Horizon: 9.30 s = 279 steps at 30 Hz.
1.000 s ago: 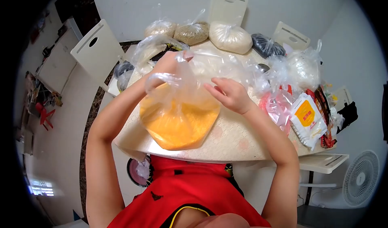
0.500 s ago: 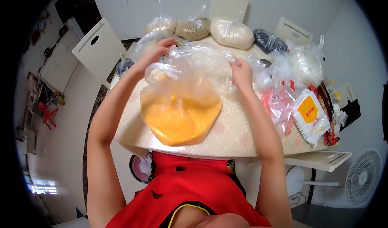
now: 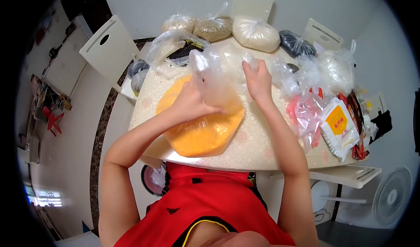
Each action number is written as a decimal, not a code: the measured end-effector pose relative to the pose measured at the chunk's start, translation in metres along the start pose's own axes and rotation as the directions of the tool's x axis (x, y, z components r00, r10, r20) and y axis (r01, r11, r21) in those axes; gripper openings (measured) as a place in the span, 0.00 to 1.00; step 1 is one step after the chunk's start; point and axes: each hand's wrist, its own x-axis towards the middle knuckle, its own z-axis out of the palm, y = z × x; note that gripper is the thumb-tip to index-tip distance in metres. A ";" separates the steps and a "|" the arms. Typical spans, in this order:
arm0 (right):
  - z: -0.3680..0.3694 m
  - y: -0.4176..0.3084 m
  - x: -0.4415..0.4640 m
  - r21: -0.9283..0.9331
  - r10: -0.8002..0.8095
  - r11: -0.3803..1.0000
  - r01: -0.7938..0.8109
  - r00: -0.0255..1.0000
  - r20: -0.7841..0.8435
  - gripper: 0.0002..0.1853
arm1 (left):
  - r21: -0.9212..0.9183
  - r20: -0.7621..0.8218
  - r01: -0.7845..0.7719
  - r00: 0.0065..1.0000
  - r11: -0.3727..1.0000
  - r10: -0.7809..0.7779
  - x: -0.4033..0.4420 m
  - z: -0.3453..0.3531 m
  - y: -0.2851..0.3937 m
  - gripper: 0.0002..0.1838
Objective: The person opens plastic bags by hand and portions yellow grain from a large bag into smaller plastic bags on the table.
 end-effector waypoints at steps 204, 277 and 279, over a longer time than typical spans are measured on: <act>-0.119 0.006 -0.079 0.699 0.274 0.589 -0.406 0.914 0.301 0.15 | -0.222 0.130 -0.012 0.991 0.975 0.042 0.058 0.053 0.042 0.12; -0.151 -0.010 -0.054 0.924 0.127 0.110 -0.368 0.927 0.354 0.28 | -0.774 0.239 0.510 0.785 0.376 -0.572 0.055 0.032 0.038 0.06; -0.147 -0.006 -0.062 0.921 0.122 0.136 -0.365 0.929 0.350 0.28 | -0.654 0.329 0.542 0.832 0.529 -0.446 0.033 0.036 0.032 0.10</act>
